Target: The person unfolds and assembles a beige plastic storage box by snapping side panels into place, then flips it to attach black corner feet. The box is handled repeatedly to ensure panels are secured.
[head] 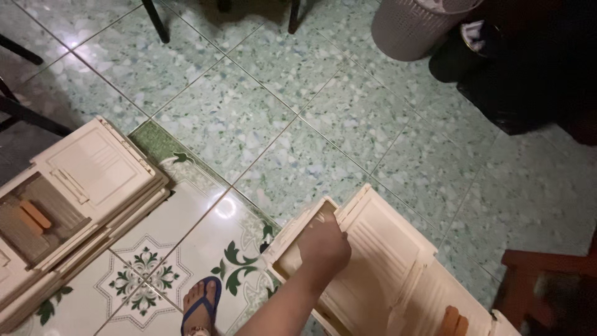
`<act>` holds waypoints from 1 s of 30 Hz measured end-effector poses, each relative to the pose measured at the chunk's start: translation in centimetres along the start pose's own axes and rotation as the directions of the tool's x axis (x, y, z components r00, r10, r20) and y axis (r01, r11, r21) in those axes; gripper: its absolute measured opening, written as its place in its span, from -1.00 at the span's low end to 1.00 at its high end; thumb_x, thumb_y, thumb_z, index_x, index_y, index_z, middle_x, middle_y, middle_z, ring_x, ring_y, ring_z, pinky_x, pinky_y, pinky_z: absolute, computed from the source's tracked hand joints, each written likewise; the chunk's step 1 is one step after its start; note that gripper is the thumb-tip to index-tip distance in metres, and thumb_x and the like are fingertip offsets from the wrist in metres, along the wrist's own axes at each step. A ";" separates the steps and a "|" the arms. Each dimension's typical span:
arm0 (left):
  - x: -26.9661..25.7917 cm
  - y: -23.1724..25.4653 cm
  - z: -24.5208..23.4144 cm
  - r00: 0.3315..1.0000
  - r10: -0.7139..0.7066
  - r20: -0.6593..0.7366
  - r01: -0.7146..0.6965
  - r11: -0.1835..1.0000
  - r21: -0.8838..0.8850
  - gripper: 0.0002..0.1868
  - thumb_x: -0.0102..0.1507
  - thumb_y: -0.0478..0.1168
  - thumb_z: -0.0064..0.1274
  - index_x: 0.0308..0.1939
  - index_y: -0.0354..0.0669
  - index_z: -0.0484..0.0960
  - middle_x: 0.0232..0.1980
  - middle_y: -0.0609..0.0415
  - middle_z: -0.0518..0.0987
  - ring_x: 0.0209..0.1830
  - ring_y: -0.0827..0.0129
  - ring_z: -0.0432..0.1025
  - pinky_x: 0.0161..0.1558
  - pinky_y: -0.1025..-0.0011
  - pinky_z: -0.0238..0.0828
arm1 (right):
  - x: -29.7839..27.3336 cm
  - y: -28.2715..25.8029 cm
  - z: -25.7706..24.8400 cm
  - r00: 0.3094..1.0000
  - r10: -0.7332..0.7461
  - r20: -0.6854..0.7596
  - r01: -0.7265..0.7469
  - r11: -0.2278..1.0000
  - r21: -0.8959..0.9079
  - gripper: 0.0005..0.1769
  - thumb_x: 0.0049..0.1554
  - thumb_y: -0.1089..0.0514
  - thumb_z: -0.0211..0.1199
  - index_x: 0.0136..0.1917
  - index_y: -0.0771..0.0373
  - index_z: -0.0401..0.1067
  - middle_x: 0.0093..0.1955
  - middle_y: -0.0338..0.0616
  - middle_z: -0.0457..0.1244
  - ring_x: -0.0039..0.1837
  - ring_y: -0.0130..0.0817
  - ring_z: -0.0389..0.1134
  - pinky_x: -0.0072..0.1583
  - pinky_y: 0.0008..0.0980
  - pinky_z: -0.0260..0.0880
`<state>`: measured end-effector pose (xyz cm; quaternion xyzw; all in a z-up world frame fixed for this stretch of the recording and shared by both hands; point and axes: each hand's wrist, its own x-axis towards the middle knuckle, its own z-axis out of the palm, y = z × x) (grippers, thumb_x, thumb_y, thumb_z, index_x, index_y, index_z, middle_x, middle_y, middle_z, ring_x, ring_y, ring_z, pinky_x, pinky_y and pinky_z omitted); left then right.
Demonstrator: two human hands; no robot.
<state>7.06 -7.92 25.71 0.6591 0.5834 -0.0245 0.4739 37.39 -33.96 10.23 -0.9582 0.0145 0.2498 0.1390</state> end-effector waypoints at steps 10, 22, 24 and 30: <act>-1.5 -8.4 -3.9 0.993 -0.103 -0.064 0.094 0.988 -0.125 -0.47 0.24 0.05 0.07 0.26 0.06 0.41 0.17 -0.11 0.61 0.20 -0.08 0.48 0.20 0.01 0.39 | -3.0 1.7 -7.0 0.999 -0.010 -0.048 0.007 0.997 -0.071 -0.35 0.10 -0.14 0.43 0.17 0.46 0.42 -0.13 0.15 0.36 -0.11 -0.14 0.36 -0.01 -0.12 0.38; -11.6 -34.1 -24.6 0.736 -0.614 -0.284 0.444 0.755 -0.483 -0.32 0.27 0.15 -0.09 0.43 0.07 0.22 0.16 -0.09 0.67 0.07 -0.02 0.67 0.13 0.05 0.53 | -16.6 -25.8 4.2 0.862 -0.501 0.081 0.507 0.848 -0.155 -0.35 0.10 -0.14 0.43 0.17 0.46 0.42 -0.15 0.15 0.36 -0.13 -0.15 0.36 -0.03 -0.14 0.37; -13.7 -39.2 -27.2 0.665 -0.608 -0.434 0.405 0.782 -0.474 -0.35 0.27 0.20 -0.06 0.35 0.01 0.31 0.14 -0.17 0.65 0.12 -0.09 0.57 0.15 0.02 0.45 | -20.7 -29.4 6.9 0.820 -0.559 0.121 0.572 0.800 -0.181 -0.35 0.10 -0.14 0.43 0.17 0.46 0.42 -0.15 0.15 0.36 -0.13 -0.15 0.36 -0.03 -0.14 0.37; -20.7 -52.2 -31.6 0.447 -0.787 -0.425 0.494 0.613 -0.616 -0.34 0.30 0.26 -0.07 0.35 0.01 0.37 0.08 -0.24 0.66 0.12 -0.19 0.54 0.15 0.00 0.46 | -33.4 -36.3 17.1 0.693 -0.671 0.263 0.721 0.655 -0.228 -0.35 0.10 -0.14 0.43 0.17 0.46 0.42 -0.16 0.15 0.36 -0.14 -0.15 0.36 -0.04 -0.15 0.37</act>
